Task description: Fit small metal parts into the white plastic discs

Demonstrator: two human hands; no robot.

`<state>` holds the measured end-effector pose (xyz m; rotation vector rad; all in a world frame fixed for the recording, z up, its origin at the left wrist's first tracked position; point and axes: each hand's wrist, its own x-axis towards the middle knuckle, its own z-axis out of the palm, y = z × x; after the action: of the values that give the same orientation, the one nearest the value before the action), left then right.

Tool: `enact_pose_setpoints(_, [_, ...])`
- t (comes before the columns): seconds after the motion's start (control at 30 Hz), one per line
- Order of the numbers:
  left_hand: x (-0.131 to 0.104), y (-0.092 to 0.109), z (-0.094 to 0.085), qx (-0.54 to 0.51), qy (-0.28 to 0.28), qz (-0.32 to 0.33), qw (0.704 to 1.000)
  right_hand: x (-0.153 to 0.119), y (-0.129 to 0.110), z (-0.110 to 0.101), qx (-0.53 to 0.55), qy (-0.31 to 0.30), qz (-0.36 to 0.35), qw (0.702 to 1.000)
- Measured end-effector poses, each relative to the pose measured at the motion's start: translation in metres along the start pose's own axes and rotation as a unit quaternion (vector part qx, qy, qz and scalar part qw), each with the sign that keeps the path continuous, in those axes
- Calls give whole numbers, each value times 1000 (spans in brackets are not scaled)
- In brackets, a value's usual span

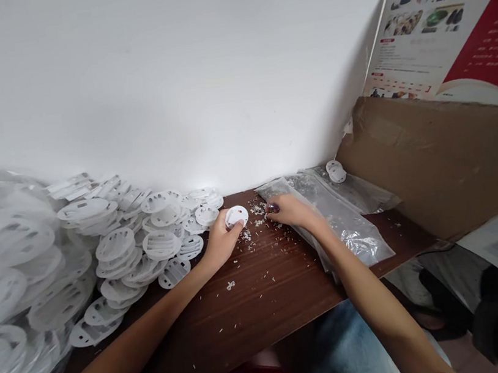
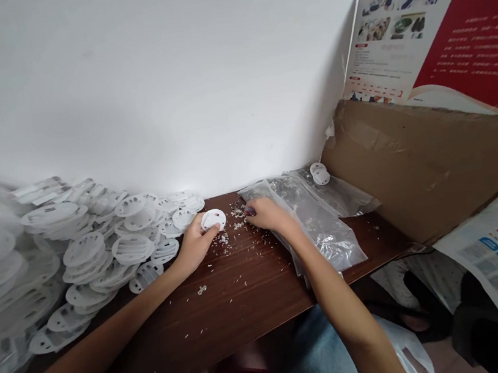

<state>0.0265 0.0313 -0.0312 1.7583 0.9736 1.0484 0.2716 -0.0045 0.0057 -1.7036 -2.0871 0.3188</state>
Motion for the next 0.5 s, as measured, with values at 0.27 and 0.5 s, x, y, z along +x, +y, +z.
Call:
enact_pose_setpoints(0.27, [0, -1, 2, 21, -6, 22, 1000, 4, 5, 10, -15, 7, -2, 1000])
enact_pose_setpoints(0.5, [-1, -5, 0, 17, -21, 19, 999, 4, 15, 5, 15, 58, 21, 998])
